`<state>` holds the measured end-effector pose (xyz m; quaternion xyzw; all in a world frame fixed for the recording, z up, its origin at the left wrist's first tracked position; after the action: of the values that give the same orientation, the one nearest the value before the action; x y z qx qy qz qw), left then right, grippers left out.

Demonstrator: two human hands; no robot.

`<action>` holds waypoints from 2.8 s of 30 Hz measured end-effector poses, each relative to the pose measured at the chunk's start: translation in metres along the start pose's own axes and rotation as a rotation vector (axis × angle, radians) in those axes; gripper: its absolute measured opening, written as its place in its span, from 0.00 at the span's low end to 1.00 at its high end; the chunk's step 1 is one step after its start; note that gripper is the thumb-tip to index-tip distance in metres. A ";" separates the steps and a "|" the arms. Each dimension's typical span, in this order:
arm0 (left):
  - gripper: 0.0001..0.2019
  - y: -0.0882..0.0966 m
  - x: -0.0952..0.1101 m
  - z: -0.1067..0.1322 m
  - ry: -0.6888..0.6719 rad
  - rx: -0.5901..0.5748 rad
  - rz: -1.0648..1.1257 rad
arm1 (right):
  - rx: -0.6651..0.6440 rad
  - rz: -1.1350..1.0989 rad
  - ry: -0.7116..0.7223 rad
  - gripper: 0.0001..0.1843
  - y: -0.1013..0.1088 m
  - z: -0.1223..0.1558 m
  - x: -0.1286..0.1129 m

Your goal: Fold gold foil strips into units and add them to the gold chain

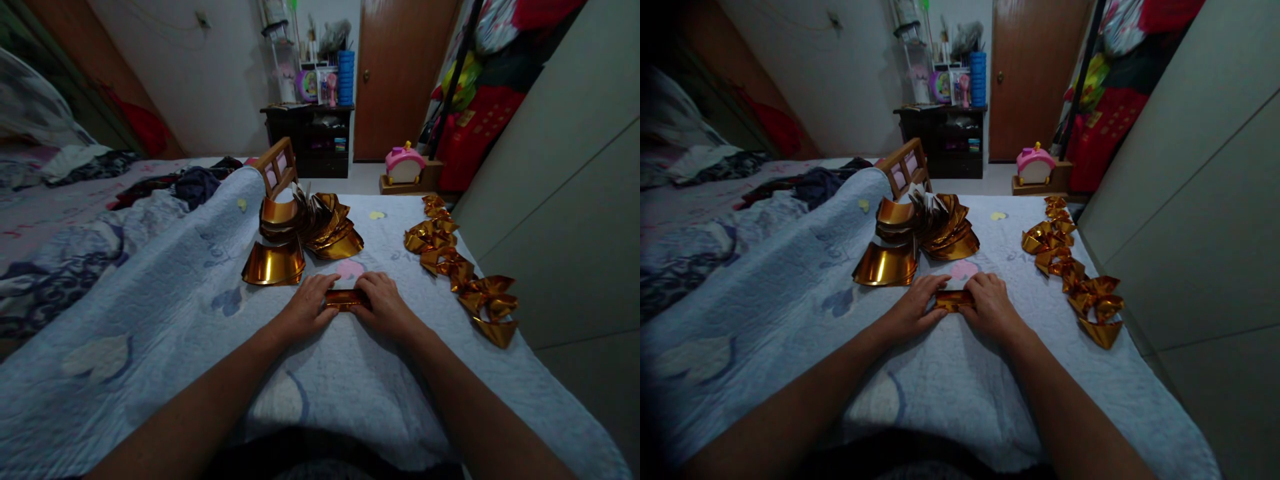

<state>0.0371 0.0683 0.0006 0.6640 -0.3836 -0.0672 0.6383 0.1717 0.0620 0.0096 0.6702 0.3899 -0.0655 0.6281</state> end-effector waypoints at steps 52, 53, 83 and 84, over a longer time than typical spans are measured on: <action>0.17 0.005 -0.010 0.002 0.308 0.029 0.964 | 0.078 -0.983 -0.120 0.13 0.020 0.000 0.005; 0.16 0.006 -0.010 0.001 0.306 0.048 0.989 | 0.074 -1.006 -0.130 0.14 0.018 0.000 0.005; 0.25 -0.008 0.016 0.002 0.131 0.028 0.908 | 0.349 -0.362 0.234 0.13 0.030 0.006 -0.036; 0.25 -0.010 0.013 0.003 0.155 0.030 0.951 | 0.328 -0.348 0.243 0.13 0.028 0.006 -0.037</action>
<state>0.0491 0.0574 -0.0040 0.4272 -0.5971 0.2873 0.6152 0.1652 0.0428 0.0520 0.6888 0.5562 -0.1539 0.4388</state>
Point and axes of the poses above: each hand's wrist, its own z-axis away from the middle knuckle, its own y-axis out of the back of the hand, x = y × z, the point moved 9 cm from there along -z, towards the middle knuckle, and after that the axes turned 11 degrees about -z, right-handed, at the moved point
